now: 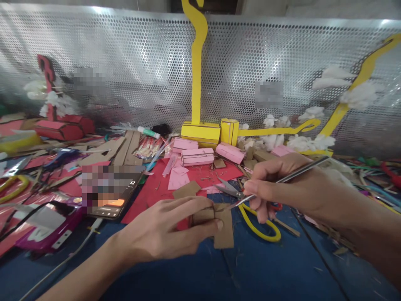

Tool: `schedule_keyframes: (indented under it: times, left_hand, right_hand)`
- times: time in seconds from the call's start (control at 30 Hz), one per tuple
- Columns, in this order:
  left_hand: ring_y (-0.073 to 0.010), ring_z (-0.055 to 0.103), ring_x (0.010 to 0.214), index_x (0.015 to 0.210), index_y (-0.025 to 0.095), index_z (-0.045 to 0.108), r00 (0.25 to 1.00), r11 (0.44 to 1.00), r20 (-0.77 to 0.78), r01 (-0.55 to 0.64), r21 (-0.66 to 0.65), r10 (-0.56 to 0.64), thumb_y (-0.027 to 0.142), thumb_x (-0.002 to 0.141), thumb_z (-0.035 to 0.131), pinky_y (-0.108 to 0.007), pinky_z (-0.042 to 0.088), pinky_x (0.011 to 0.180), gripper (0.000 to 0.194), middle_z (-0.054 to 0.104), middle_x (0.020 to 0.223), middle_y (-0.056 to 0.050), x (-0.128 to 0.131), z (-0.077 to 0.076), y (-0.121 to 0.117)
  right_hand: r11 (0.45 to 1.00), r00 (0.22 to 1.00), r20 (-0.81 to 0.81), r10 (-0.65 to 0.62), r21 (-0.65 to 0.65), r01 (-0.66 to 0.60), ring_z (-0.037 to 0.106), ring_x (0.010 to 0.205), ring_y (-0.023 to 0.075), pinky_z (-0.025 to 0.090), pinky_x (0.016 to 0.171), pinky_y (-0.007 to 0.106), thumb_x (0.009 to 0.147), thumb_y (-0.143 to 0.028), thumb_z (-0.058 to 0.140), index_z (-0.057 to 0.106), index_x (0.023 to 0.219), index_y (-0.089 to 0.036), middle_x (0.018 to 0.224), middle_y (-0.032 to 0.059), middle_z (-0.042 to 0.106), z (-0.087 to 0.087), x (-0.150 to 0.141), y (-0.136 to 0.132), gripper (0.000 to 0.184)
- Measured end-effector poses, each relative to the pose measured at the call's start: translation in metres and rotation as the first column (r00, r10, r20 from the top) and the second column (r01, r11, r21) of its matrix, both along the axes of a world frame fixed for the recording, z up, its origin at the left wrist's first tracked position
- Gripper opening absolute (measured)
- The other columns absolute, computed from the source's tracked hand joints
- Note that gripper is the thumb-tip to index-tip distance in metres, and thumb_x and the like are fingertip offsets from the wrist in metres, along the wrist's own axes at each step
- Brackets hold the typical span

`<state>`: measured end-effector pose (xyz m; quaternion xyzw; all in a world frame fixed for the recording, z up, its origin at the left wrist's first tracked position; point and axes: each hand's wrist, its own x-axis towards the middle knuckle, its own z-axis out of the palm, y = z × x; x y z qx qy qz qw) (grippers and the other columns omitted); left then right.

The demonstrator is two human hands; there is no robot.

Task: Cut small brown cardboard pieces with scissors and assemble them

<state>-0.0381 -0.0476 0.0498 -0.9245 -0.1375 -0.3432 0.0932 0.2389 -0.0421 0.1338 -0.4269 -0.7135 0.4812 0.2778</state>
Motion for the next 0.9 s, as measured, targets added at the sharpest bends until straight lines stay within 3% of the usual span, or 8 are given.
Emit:
schedule_keyframes:
  times: [0.27,0.43,0.53,0.6,0.67,0.7,0.8,0.9]
  left_hand:
    - [-0.0187,0.074,0.098,0.117,0.021,0.069,1.000,1.000,0.007,0.009,0.016,-0.010,0.015,0.098,0.056,-0.028,0.066,0.080,0.024,0.071,0.120,-0.011,-0.003,-0.006,0.003]
    - [-0.0220,0.073,0.109,0.120,0.021,0.066,1.000,0.999,0.009,-0.017,0.036,0.017,0.017,0.094,0.062,-0.032,0.067,0.084,0.026,0.067,0.129,-0.014,-0.009,-0.017,0.009]
    - [-0.0215,0.072,0.111,0.118,0.021,0.066,0.998,0.999,0.059,-0.034,0.027,0.032,0.011,0.091,0.061,-0.030,0.067,0.082,0.030,0.065,0.130,-0.014,-0.008,-0.018,0.009]
    - [-0.0214,0.071,0.112,0.119,0.020,0.064,0.997,0.999,0.073,-0.032,-0.004,0.032,0.008,0.089,0.061,-0.030,0.067,0.081,0.033,0.063,0.131,-0.015,-0.007,-0.016,0.009]
    - [-0.0226,0.070,0.113,0.121,0.020,0.063,0.997,0.999,0.072,-0.034,-0.019,0.035,0.008,0.089,0.061,-0.030,0.067,0.079,0.035,0.063,0.132,-0.016,-0.006,-0.015,0.009]
    - [-0.0233,0.069,0.115,0.123,0.020,0.063,0.997,0.999,0.067,-0.034,-0.016,0.035,0.008,0.089,0.062,-0.029,0.067,0.077,0.036,0.063,0.132,-0.016,-0.005,-0.016,0.009]
    - [-0.0233,0.070,0.114,0.125,0.021,0.062,0.996,0.999,0.065,-0.054,-0.001,0.054,0.009,0.089,0.064,-0.028,0.067,0.074,0.038,0.062,0.133,-0.015,-0.004,-0.019,0.009]
    - [-0.0220,0.072,0.108,0.127,0.024,0.062,0.990,0.994,0.086,-0.108,-0.010,0.109,0.010,0.088,0.066,-0.033,0.068,0.077,0.041,0.062,0.135,-0.013,-0.004,-0.023,0.009]
  right_hand:
    - [0.994,0.998,0.063,-0.007,0.107,0.001,0.074,0.051,0.0170,0.060,0.049,0.023,0.086,-0.037,0.079,0.075,0.070,-0.020,0.061,0.0022,0.076,0.003,0.008,0.002,0.024]
    - [0.940,0.962,0.172,-0.211,0.307,0.151,0.072,0.051,0.0157,0.054,0.044,0.021,0.089,-0.048,0.073,0.077,0.070,-0.018,0.061,0.0061,0.075,0.011,0.040,0.008,0.036]
    - [0.883,0.952,0.054,-0.302,0.393,0.258,0.071,0.049,0.0171,0.054,0.043,0.023,0.086,-0.054,0.074,0.077,0.071,-0.018,0.059,0.0065,0.074,0.007,0.052,0.005,0.039]
    - [0.836,0.936,-0.063,-0.346,0.432,0.338,0.075,0.061,0.0190,0.061,0.054,0.027,0.086,-0.051,0.077,0.078,0.084,-0.021,0.072,0.0075,0.079,-0.005,0.052,0.000,0.030]
    - [0.849,0.924,-0.120,-0.362,0.368,0.380,0.080,0.075,0.0237,0.066,0.064,0.032,0.093,-0.055,0.068,0.075,0.114,-0.025,0.086,0.0096,0.082,-0.026,0.046,-0.006,0.037]
    - [0.881,0.932,-0.066,-0.358,0.307,0.360,0.080,0.078,0.0245,0.067,0.067,0.034,0.098,-0.057,0.059,0.071,0.124,-0.025,0.090,0.0104,0.082,-0.038,0.041,-0.010,0.043]
    - [0.933,0.962,-0.010,-0.273,0.240,0.268,0.079,0.076,0.0237,0.066,0.069,0.035,0.105,-0.056,0.042,0.071,0.118,-0.020,0.085,0.0101,0.081,-0.072,0.021,-0.021,0.048]
    - [0.916,0.974,0.184,-0.135,0.397,0.052,0.077,0.090,0.0248,0.062,0.081,0.037,0.106,-0.040,0.047,0.072,0.111,-0.023,0.098,0.0084,0.079,-0.093,-0.001,-0.026,0.030]
